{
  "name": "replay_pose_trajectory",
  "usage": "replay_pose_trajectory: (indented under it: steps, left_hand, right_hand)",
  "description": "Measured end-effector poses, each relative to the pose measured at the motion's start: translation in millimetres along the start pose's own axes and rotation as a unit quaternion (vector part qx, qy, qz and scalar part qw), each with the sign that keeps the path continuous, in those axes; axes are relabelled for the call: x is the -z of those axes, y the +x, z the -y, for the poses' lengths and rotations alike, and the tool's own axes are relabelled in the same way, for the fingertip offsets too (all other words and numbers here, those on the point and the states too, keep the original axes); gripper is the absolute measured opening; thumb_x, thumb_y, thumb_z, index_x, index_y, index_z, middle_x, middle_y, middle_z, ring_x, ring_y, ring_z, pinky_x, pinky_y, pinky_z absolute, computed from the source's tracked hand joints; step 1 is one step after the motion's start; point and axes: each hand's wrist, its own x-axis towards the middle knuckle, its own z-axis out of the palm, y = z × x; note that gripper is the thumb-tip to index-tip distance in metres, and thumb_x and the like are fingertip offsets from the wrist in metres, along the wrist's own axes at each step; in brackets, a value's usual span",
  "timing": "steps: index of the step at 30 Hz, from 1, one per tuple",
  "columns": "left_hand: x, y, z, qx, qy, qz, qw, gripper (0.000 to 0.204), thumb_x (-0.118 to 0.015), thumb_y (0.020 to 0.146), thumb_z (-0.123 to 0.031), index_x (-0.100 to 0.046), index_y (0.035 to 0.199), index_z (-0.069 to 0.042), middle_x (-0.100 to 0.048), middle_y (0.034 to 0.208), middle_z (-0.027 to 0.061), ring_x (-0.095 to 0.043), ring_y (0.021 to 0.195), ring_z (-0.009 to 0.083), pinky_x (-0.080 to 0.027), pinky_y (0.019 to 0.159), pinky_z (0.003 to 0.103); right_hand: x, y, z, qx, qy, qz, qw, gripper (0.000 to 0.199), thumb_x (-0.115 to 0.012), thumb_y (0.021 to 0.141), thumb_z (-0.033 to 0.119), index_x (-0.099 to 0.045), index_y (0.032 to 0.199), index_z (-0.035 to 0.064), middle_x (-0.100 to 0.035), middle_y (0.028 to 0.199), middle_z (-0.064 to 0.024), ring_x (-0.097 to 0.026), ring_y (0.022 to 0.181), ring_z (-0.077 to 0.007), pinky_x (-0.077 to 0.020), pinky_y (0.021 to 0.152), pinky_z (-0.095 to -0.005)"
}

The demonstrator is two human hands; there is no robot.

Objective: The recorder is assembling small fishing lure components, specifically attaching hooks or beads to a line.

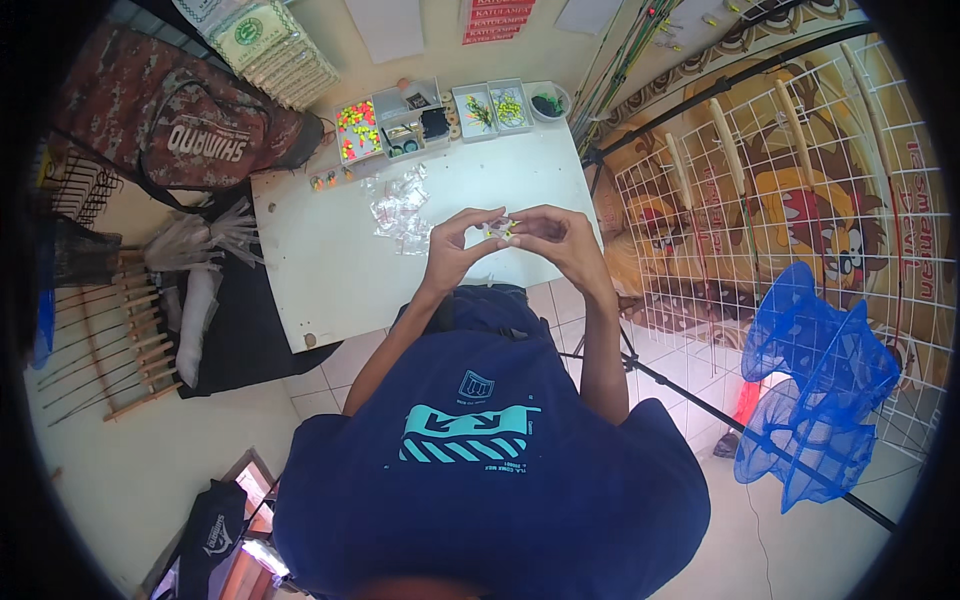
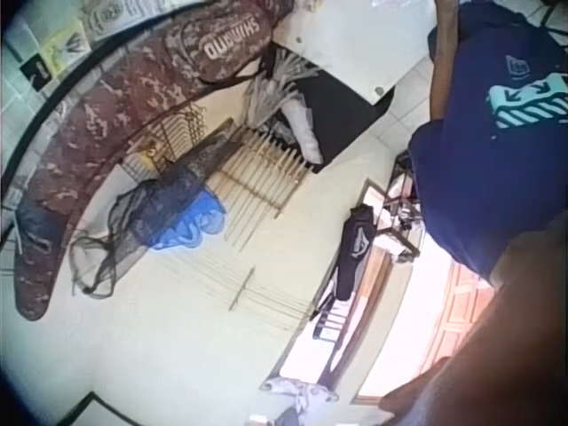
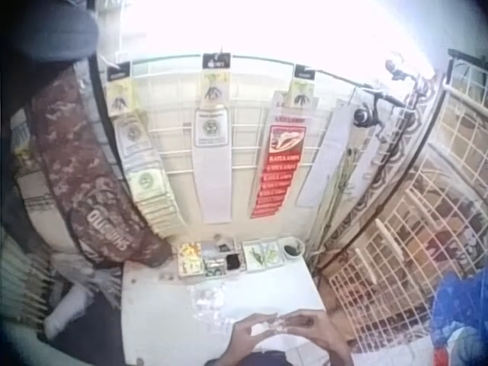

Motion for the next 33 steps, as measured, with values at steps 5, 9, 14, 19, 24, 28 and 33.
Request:
replay_pose_trajectory:
  steps: [5,9,14,19,24,28,33]
  left_hand:
    - [1.2,0.9,3.7,0.009,0.020,-0.005,1.000,0.047,-0.078,0.074,0.000,-0.065,0.119,0.000,-0.066,0.104,0.0095,-0.057,0.095,0.0137,-0.043,0.087,0.028]
    - [2.0,1.0,6.3,-0.002,0.017,-0.009,1.000,0.049,-0.079,0.073,0.000,-0.064,0.120,0.000,-0.066,0.103,0.0091,-0.057,0.093,0.0137,-0.043,0.086,0.028]
    - [2.8,1.3,11.2,0.008,0.006,-0.014,1.000,0.049,-0.079,0.073,0.000,-0.065,0.119,0.000,-0.067,0.104,0.0094,-0.057,0.094,0.0137,-0.043,0.085,0.028]
    - [1.3,1.5,8.8,0.005,0.005,-0.014,1.000,0.049,-0.079,0.073,-0.001,-0.065,0.120,-0.001,-0.067,0.103,0.0091,-0.057,0.093,0.0139,-0.044,0.085,0.029]
    - [1.0,1.4,5.7,0.001,0.043,-0.017,0.999,0.047,-0.080,0.073,-0.003,-0.066,0.118,-0.003,-0.067,0.103,0.0097,-0.058,0.093,0.0136,-0.044,0.085,0.028]
    - [1.2,0.3,6.0,-0.026,0.113,-0.025,0.993,0.046,-0.080,0.072,-0.005,-0.068,0.117,-0.006,-0.069,0.101,0.0083,-0.060,0.091,0.0146,-0.044,0.085,0.029]
    - [-1.1,2.6,-2.5,-0.113,0.253,0.012,0.961,0.045,-0.081,0.070,-0.012,-0.070,0.114,-0.008,-0.070,0.095,0.0059,-0.062,0.089,0.0197,-0.044,0.083,0.032]
  right_hand:
    - [-0.1,2.2,-6.0,0.006,0.000,-0.005,1.000,0.033,-0.076,0.080,0.006,-0.064,0.110,-0.0029,-0.071,0.097,-0.0108,-0.067,0.090,-0.0138,-0.0517,0.083,-0.0260]
    - [-5.5,1.7,-8.9,0.010,0.029,-0.026,0.999,0.028,-0.074,0.081,0.003,-0.065,0.105,-0.0032,-0.071,0.096,-0.0111,-0.067,0.089,-0.0135,-0.0518,0.081,-0.0253]
    - [-10.4,2.0,-16.5,0.014,0.069,-0.043,0.997,0.024,-0.074,0.081,0.002,-0.065,0.103,-0.0031,-0.071,0.093,-0.0112,-0.067,0.086,-0.0129,-0.0514,0.079,-0.0244]
    - [-9.9,3.4,-23.5,0.019,0.081,-0.044,0.996,0.022,-0.073,0.081,0.001,-0.065,0.101,-0.0027,-0.070,0.090,-0.0095,-0.066,0.084,-0.0121,-0.0506,0.078,-0.0236]
    - [-10.7,1.6,-20.1,0.036,0.099,-0.051,0.993,0.020,-0.072,0.082,0.002,-0.065,0.101,-0.0022,-0.069,0.090,-0.0088,-0.065,0.085,-0.0123,-0.0504,0.078,-0.0242]
    - [-14.2,-5.3,1.7,0.035,-0.044,-0.111,0.992,0.015,-0.071,0.081,0.002,-0.068,0.096,-0.0004,-0.070,0.089,-0.0077,-0.066,0.083,-0.0123,-0.0514,0.076,-0.0268]
    - [-18.4,-11.2,22.6,0.138,-0.262,-0.124,0.947,0.013,-0.071,0.077,0.000,-0.071,0.091,-0.0004,-0.069,0.085,-0.0114,-0.068,0.079,-0.0195,-0.0523,0.072,-0.0306]
